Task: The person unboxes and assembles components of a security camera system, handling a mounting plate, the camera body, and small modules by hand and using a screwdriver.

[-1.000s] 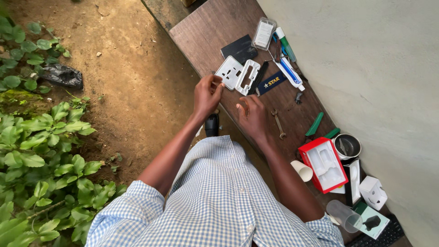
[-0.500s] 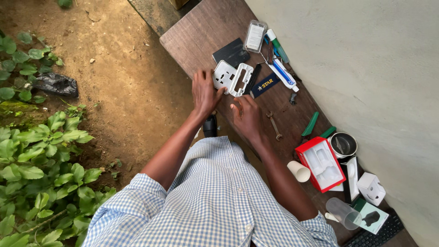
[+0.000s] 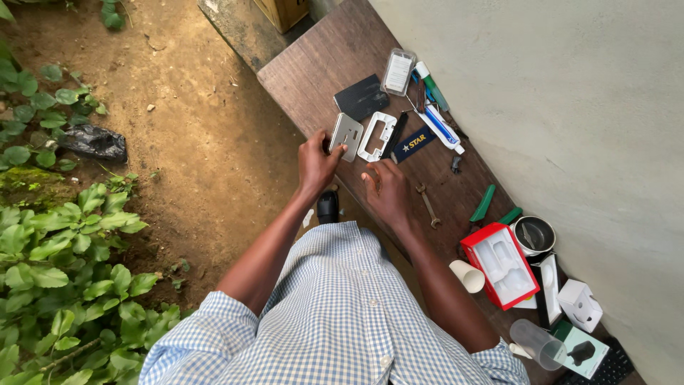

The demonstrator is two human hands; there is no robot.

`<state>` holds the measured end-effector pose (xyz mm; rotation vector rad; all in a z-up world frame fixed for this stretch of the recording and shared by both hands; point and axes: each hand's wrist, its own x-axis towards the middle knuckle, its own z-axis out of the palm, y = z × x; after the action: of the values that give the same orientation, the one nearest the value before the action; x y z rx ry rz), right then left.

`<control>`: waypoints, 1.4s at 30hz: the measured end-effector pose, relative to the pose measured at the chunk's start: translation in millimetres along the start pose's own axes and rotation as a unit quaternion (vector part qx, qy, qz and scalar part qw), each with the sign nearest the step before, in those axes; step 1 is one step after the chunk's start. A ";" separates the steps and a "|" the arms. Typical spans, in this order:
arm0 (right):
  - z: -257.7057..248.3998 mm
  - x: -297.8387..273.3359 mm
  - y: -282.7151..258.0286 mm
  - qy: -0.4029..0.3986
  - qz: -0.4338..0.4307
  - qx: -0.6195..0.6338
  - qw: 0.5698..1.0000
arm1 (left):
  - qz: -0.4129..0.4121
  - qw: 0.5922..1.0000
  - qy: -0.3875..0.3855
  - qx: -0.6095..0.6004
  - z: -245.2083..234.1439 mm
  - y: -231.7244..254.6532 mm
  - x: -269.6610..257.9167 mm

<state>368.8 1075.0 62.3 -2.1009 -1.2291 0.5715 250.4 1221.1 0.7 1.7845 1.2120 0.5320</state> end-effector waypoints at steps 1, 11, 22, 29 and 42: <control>1.7 0.2 0.8 0.001 -0.001 0.000 1.000 | 0.001 1.000 0.001 -0.001 -4.1 1.3 -1.7; 22.7 -3.5 22.5 -0.004 0.115 0.179 0.977 | -0.065 0.950 -0.086 -0.294 -27.5 -11.2 -31.4; 33.8 -47.1 50.7 0.014 0.195 0.360 0.912 | -0.075 0.908 -0.222 -0.346 -6.5 -17.8 -63.5; 29.9 -101.3 56.5 0.100 0.220 0.391 0.888 | -0.043 0.922 -0.297 -0.245 -1.9 4.6 -81.5; 29.4 -277.2 37.0 0.309 0.251 0.373 0.838 | 0.043 0.858 -0.484 -0.165 25.3 26.6 -187.5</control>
<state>242.0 826.1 29.8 -1.6683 -0.0283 0.4287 202.2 1039.1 33.7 1.4758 0.3053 -0.1414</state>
